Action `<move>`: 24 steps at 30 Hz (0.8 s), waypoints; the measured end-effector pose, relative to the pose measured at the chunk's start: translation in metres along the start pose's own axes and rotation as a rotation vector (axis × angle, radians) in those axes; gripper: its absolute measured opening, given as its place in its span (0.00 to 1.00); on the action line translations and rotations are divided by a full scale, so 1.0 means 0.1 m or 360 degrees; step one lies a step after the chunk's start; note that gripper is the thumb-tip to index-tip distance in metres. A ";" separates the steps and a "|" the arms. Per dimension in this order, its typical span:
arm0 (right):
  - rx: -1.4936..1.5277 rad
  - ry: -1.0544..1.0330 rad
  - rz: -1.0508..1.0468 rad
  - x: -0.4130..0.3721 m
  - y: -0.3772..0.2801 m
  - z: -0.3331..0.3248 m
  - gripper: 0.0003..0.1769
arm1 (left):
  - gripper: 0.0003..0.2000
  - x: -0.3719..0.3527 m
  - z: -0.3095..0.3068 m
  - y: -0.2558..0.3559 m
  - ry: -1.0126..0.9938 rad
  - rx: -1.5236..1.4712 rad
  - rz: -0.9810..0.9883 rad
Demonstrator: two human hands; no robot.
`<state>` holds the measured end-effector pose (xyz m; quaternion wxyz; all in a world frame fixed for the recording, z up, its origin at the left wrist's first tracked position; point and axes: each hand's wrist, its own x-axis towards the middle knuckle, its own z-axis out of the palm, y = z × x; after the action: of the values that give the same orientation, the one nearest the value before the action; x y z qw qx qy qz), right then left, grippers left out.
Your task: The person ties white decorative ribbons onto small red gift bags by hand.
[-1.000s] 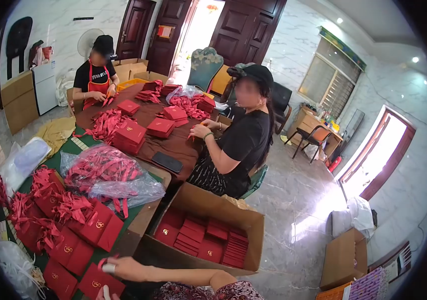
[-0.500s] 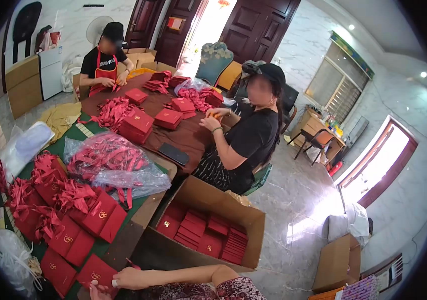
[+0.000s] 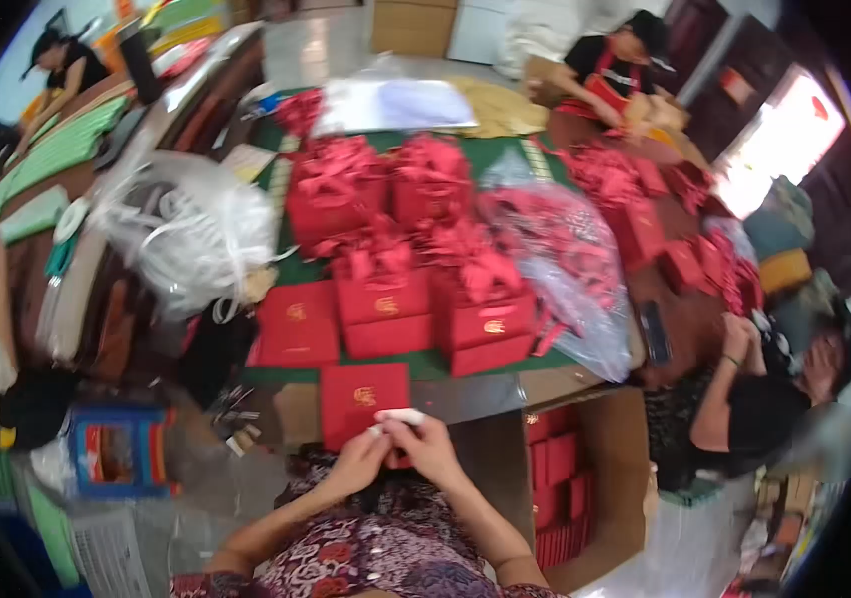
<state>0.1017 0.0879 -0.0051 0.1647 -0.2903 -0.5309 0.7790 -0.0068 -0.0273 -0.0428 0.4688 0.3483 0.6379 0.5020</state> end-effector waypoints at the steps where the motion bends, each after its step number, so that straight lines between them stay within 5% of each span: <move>1: 0.0005 0.0034 0.0018 0.00 0.04 -0.02 0.13 | 0.12 -0.01 0.02 0.07 0.0000 0.0072 -0.0005; 5: 0.0037 0.0109 0.0088 -0.02 0.04 -0.05 0.13 | 0.12 -0.01 -0.01 0.15 -0.0128 0.0032 -0.0046; 8: -0.0101 0.0278 -0.0006 0.00 -0.04 -0.08 0.14 | 0.11 0.09 -0.24 0.33 -0.0097 0.0626 0.0403; 14: -0.0598 0.0447 -0.0074 0.15 -0.03 -0.21 0.08 | 0.18 0.52 -0.58 0.46 0.0502 0.1397 0.0666; 18: -0.0884 0.0544 -0.0182 0.29 0.05 -0.21 0.08 | 0.26 0.68 -0.55 0.46 0.0385 0.1687 0.0610; 24: -0.0999 0.0578 -0.0314 0.42 0.11 -0.16 0.08 | 0.23 0.70 -0.55 0.50 0.0310 0.1637 0.0545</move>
<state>0.0799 0.1188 -0.0314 0.2334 -0.4075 -0.7313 0.4946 -0.0824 0.0321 -0.0083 0.0886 0.5832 0.7756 0.2245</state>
